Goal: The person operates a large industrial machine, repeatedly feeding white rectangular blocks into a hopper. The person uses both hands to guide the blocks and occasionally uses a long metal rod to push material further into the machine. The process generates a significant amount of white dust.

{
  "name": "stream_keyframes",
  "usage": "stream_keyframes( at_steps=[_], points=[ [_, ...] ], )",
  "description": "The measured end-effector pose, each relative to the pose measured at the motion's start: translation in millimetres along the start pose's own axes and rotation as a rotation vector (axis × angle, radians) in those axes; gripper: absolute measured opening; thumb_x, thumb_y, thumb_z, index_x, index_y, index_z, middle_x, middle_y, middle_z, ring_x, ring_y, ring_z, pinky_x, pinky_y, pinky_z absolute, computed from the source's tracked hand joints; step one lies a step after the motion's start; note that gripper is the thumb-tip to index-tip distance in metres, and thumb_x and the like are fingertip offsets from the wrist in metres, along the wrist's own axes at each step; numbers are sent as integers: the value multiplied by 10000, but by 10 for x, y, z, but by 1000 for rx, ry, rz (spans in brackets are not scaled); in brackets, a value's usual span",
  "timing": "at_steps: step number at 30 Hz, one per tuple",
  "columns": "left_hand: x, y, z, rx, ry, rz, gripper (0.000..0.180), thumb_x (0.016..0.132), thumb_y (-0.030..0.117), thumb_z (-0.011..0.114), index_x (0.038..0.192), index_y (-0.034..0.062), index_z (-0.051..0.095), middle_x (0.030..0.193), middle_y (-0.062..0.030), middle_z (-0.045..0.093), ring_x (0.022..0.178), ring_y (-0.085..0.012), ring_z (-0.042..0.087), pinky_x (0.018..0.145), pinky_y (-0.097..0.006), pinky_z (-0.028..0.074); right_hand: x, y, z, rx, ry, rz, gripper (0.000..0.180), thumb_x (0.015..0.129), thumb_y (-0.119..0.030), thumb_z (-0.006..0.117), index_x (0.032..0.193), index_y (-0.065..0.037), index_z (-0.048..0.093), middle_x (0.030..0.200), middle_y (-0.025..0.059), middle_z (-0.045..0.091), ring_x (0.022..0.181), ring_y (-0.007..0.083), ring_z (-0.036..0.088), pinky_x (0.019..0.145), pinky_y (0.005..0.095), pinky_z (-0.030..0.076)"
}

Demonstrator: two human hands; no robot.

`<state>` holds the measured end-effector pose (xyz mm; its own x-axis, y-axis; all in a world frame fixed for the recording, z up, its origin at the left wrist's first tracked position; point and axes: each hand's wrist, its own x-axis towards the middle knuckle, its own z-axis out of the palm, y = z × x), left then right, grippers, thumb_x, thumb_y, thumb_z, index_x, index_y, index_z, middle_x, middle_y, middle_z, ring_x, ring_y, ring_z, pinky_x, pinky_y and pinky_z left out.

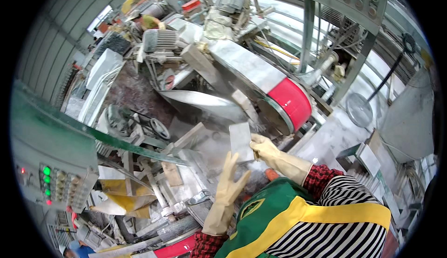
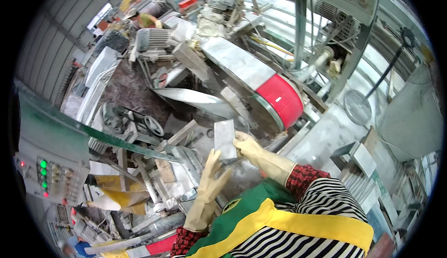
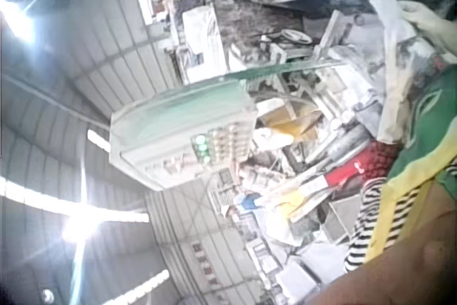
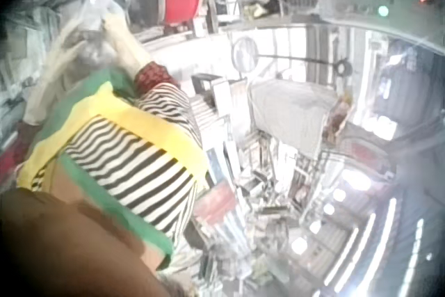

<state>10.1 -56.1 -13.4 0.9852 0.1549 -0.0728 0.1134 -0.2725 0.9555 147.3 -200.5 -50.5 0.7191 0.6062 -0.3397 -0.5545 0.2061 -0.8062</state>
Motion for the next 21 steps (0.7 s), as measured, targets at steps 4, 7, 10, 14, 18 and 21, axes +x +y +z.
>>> stream_keyframes(
  at_steps=[4,7,10,14,18,21],
  points=[
    [-21,-273,-232,-25,-30,-43,650,874,143,716,1454,90,427,1513,-157,401,1401,-264,379,1138,-358,328,249,-115,-758,94,230,-239,428,855,-22,486,1278,-43,548,828,6,612,603,94,512,527,241,404],
    [-291,-491,-638,-185,133,-274,614,908,156,688,1451,46,423,1461,-132,453,1358,-240,422,1102,-359,370,721,-253,-1311,-112,622,-407,445,835,-7,488,1278,-36,523,839,23,592,676,124,543,595,295,453],
    [-721,-853,-1024,-126,423,-482,588,920,165,680,1437,27,436,1411,-118,502,1285,-225,491,1063,-329,408,1056,-536,-1602,-317,900,-328,452,818,-41,501,1269,-63,516,895,81,618,771,197,600,697,351,492],
    [-1363,-1365,-1402,-251,642,-574,547,928,189,677,1412,37,470,1351,-91,549,1182,-185,549,984,-296,446,1453,-547,-1871,-553,1026,-199,541,848,-152,500,1380,-73,435,1061,207,635,951,344,646,851,423,500],
    [-1521,-1437,-1546,-290,660,-628,558,926,265,688,1400,50,487,1270,-32,601,1093,-123,578,902,-260,447,1970,-208,-2523,-682,1027,-180,532,928,-265,500,1420,-70,443,1057,181,686,1006,311,667,927,413,482],
    [-1695,-1462,-1473,-262,802,-634,353,949,268,668,1263,118,607,999,81,633,757,-20,547,575,-161,403,1789,-366,-2177,-752,987,-5,617,907,-286,536,1460,-62,380,970,174,683,943,299,666,875,423,489]
  ],
)
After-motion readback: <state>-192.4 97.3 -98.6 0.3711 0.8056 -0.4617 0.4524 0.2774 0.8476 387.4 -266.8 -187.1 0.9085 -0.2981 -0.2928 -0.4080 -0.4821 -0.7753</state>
